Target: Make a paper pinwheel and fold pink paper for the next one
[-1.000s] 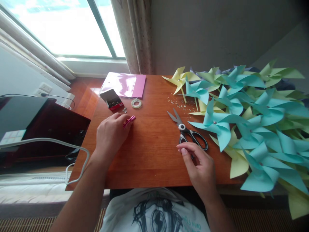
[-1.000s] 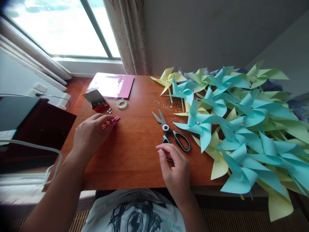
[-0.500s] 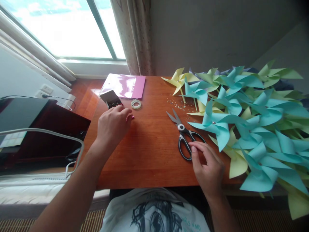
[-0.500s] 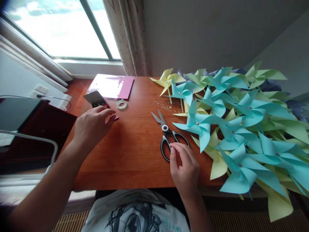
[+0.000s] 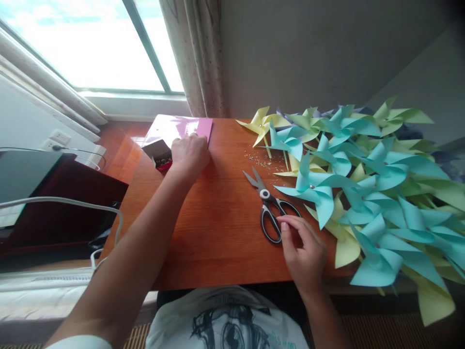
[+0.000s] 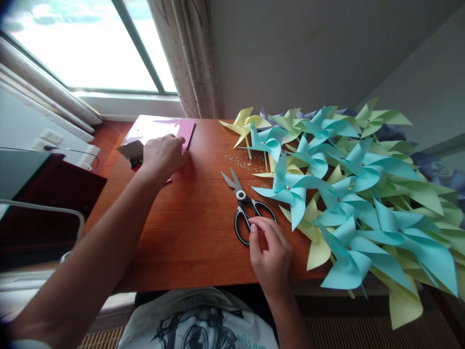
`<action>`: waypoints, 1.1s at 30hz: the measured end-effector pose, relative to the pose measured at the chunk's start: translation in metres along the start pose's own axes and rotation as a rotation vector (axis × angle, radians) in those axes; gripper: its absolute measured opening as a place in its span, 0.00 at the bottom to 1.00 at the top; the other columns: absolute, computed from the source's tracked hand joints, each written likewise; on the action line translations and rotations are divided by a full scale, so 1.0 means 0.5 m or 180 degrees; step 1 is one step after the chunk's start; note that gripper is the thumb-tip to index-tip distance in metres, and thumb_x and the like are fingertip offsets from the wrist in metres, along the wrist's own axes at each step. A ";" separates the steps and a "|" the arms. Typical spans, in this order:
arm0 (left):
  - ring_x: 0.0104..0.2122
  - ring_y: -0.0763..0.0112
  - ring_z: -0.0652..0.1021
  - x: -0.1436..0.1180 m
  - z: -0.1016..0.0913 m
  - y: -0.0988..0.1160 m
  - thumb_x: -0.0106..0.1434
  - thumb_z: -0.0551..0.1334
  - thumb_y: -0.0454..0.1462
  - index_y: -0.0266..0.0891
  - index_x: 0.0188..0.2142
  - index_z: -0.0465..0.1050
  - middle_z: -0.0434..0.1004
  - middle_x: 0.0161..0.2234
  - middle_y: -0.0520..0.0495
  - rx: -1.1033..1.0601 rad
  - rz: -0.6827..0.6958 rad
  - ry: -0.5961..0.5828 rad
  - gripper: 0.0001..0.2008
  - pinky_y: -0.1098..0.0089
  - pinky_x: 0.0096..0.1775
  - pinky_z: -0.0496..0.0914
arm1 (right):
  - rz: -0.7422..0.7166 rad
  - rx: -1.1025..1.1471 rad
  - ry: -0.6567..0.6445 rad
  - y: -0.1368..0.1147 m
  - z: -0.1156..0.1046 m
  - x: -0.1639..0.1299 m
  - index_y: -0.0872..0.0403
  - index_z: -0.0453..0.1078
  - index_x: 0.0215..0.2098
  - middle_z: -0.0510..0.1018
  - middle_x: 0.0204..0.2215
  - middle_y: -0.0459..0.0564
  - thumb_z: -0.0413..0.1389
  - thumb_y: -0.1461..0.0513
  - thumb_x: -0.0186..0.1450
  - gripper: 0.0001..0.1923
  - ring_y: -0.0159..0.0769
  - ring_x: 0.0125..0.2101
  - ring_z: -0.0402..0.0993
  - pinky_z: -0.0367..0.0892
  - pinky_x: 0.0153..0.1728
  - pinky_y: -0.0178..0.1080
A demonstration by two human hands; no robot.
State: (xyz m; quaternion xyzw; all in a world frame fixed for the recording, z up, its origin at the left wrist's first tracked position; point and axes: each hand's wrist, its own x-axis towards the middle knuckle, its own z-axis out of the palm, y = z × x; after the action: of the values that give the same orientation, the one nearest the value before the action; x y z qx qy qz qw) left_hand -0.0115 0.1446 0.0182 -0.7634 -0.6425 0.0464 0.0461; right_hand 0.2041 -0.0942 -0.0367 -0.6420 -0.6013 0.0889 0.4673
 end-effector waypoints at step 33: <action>0.40 0.46 0.81 0.011 0.004 -0.003 0.68 0.53 0.39 0.37 0.47 0.80 0.82 0.42 0.33 -0.0031 -0.0445 0.0300 0.18 0.55 0.37 0.73 | 0.0085 0.0261 -0.0129 0.000 0.000 0.003 0.53 0.76 0.41 0.82 0.37 0.51 0.56 0.69 0.68 0.08 0.38 0.39 0.79 0.74 0.43 0.39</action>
State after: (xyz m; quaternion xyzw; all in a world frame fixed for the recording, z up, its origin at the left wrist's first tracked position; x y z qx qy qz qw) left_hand -0.0123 0.1504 0.0165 -0.7183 -0.6916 0.0039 0.0757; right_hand 0.2045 -0.0930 -0.0360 -0.6283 -0.5979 0.1328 0.4797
